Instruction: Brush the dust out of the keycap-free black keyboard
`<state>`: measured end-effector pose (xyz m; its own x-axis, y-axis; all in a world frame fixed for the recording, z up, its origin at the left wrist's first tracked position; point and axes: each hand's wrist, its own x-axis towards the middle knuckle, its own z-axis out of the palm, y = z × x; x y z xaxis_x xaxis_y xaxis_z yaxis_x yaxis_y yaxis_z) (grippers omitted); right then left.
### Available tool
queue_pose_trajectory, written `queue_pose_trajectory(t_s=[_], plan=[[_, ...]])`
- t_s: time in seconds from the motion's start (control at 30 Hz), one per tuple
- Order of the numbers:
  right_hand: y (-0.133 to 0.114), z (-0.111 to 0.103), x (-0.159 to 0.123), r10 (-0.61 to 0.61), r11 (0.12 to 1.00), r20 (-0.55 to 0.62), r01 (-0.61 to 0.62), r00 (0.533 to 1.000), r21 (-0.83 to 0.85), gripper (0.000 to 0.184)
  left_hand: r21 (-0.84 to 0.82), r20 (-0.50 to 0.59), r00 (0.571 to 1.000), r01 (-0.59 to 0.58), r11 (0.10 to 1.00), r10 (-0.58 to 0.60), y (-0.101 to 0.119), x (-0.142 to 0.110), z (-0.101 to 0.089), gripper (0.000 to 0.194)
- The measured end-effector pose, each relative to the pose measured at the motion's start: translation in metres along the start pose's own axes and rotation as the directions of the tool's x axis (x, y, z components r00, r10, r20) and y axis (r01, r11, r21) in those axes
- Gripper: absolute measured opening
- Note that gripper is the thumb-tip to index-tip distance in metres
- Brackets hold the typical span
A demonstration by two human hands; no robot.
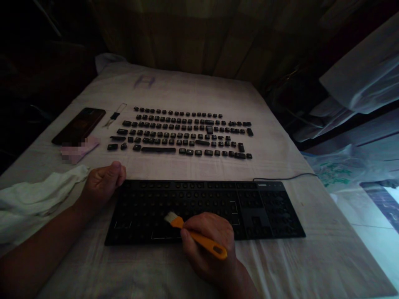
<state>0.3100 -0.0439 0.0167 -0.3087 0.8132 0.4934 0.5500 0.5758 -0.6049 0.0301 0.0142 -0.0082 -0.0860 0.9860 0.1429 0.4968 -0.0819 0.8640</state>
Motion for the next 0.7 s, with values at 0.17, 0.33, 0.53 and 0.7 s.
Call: queue_pose_trajectory(t_s=[0.17,0.33,0.53,0.7], plan=[[-0.0037,-0.0026,0.0026,0.026,1.000,0.025,-0.026,0.999,-0.008,0.022,0.021,-0.003,1.000,0.003,1.000,-0.003,0.0025,0.0002,-0.0003,0.058],[-0.0025,0.0005,0.0011,-0.001,0.999,0.018,0.000,1.000,0.054,0.019,0.038,0.005,1.000,-0.011,0.999,0.011,0.0044,0.0013,-0.0014,0.056],[-0.0061,-0.0022,0.0017,0.001,0.996,-0.002,-0.001,1.000,0.086,0.019,0.074,0.002,1.000,0.013,0.997,-0.013,0.0048,0.0011,-0.0023,0.053],[-0.0045,-0.0056,0.0002,0.024,0.998,-0.026,-0.022,0.999,0.058,0.019,0.071,-0.001,1.000,0.006,0.997,-0.006,0.0022,0.0011,-0.0026,0.054]])
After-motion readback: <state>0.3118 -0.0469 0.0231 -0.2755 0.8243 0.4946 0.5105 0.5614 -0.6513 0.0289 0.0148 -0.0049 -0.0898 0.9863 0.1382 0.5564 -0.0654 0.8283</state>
